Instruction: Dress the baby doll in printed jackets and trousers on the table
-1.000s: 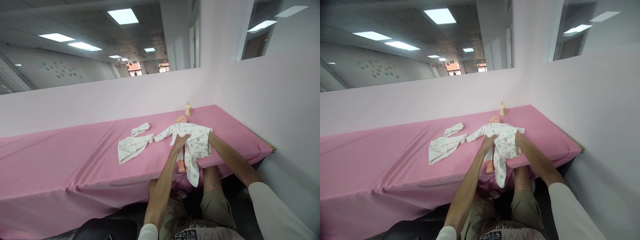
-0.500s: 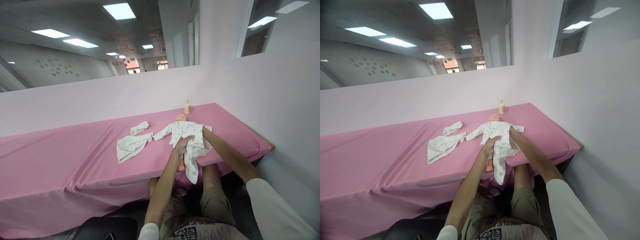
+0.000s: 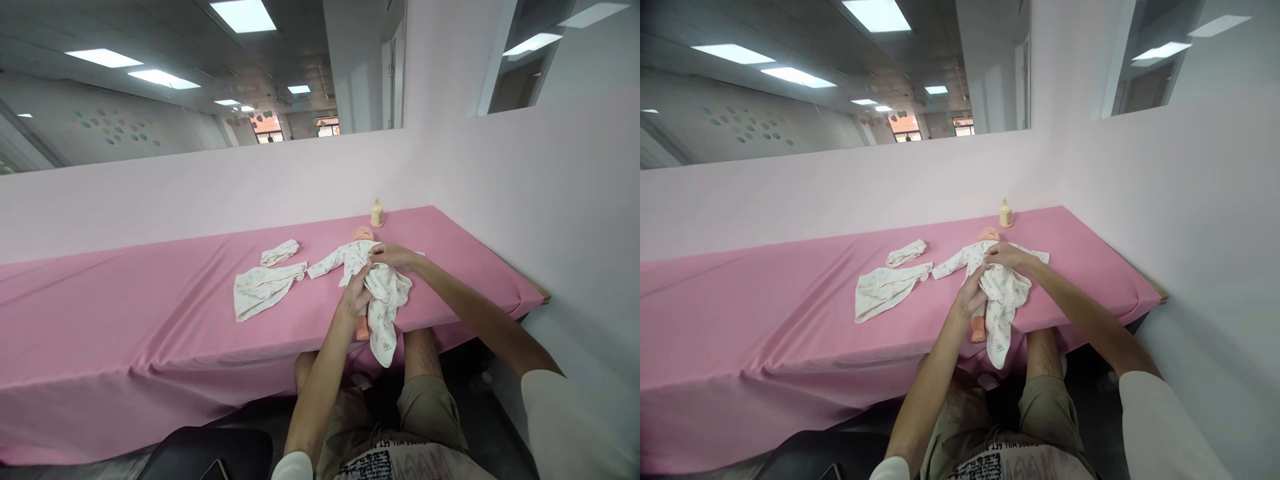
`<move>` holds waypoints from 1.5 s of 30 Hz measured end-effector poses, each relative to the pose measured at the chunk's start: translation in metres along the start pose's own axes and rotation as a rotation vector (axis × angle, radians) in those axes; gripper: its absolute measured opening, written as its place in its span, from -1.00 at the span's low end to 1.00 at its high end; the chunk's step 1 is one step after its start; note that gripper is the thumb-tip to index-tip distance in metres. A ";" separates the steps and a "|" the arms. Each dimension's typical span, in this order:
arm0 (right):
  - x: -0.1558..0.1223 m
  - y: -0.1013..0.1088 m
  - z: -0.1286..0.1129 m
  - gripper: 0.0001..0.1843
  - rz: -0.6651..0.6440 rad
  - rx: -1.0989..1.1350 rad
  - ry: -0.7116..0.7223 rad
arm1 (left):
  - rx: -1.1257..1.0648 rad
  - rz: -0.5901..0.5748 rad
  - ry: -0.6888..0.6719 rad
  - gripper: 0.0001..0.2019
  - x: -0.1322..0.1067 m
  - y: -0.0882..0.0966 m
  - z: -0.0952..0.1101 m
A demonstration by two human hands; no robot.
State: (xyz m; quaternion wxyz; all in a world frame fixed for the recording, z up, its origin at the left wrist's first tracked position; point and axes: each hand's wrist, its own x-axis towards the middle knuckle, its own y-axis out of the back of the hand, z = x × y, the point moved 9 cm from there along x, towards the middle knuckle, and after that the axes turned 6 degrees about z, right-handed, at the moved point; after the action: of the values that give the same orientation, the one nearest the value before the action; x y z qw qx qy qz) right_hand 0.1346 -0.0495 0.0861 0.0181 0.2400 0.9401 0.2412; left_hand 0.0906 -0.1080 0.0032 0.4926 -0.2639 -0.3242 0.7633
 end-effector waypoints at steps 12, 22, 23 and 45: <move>0.005 -0.017 -0.005 -0.70 0.009 -0.247 0.091 | -0.397 0.261 0.091 -0.72 -0.091 0.019 -0.018; -0.007 -0.113 0.027 -0.53 -0.435 -0.925 0.485 | -0.516 0.383 0.128 -0.68 -0.139 0.048 -0.045; -0.009 -0.117 0.030 -0.52 -0.470 -0.930 0.495 | -0.521 0.392 0.125 -0.70 -0.140 0.048 -0.042; 0.003 -0.147 0.048 -0.56 -0.431 -0.992 0.897 | -0.559 0.298 0.076 -0.74 -0.135 0.032 -0.019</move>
State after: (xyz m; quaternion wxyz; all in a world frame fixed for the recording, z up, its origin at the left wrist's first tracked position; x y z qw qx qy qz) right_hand 0.0743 -0.1398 -0.0244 -0.2168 -0.1109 0.6623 0.7086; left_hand 0.1364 -0.2382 -0.0224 0.2954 -0.4619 -0.4604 0.6981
